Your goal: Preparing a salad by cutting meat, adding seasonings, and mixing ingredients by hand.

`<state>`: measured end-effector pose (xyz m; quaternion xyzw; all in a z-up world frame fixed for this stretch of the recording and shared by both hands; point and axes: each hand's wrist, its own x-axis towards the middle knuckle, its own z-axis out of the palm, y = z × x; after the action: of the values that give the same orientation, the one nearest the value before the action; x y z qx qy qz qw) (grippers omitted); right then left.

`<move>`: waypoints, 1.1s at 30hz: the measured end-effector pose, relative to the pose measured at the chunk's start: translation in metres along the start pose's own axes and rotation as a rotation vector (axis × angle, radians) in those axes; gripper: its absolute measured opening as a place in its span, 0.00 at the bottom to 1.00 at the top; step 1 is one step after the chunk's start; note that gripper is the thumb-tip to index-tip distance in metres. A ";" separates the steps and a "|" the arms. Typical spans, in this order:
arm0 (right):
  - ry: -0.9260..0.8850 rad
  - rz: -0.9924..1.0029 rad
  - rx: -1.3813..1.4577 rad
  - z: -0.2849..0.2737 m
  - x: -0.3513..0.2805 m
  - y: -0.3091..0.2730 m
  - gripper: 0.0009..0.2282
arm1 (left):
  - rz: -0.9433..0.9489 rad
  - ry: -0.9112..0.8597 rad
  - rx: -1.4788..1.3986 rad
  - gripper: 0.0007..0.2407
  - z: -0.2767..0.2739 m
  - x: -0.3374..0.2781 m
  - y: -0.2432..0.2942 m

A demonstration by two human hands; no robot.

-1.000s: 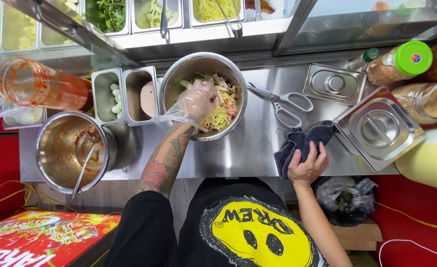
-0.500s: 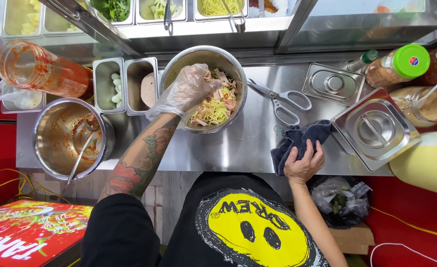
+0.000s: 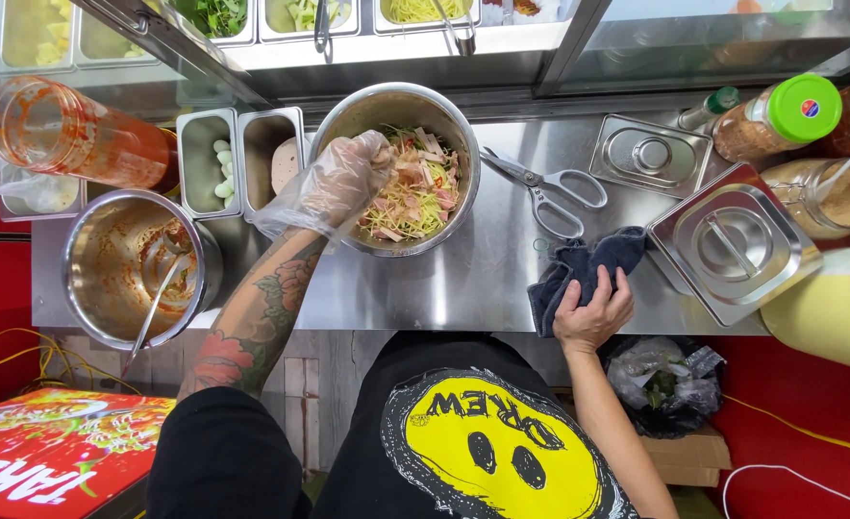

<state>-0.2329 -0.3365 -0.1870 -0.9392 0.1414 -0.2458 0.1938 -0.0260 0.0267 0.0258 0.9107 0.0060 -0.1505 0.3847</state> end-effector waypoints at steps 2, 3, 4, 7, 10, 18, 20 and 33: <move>-0.002 0.001 0.003 0.000 0.001 0.000 0.21 | 0.063 0.035 0.124 0.10 -0.002 0.002 0.014; -0.005 0.000 0.007 -0.001 0.001 0.000 0.22 | 0.124 0.071 0.248 0.09 -0.003 0.001 0.020; -0.006 -0.002 0.006 0.000 0.001 0.000 0.22 | 0.122 0.072 0.246 0.09 -0.003 0.006 0.015; -0.001 -0.016 0.000 0.000 0.000 0.001 0.21 | 0.106 0.061 0.244 0.08 -0.004 0.011 0.009; 0.000 -0.006 -0.005 0.000 0.000 0.000 0.21 | 0.006 0.014 0.244 0.08 -0.010 0.000 0.024; -0.010 -0.024 0.028 -0.003 0.002 0.000 0.22 | -0.155 0.089 0.277 0.14 0.005 0.000 0.003; -0.042 -0.034 0.043 -0.006 0.004 0.007 0.22 | -0.180 0.127 0.278 0.15 0.006 -0.004 0.010; -0.067 -0.163 0.278 -0.057 0.042 -0.031 0.03 | -0.244 0.273 -1.021 0.21 0.007 -0.031 0.007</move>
<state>-0.2215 -0.3412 -0.1107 -0.9193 0.0226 -0.2465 0.3059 -0.0568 0.0196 0.0348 0.6119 0.2339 -0.0524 0.7538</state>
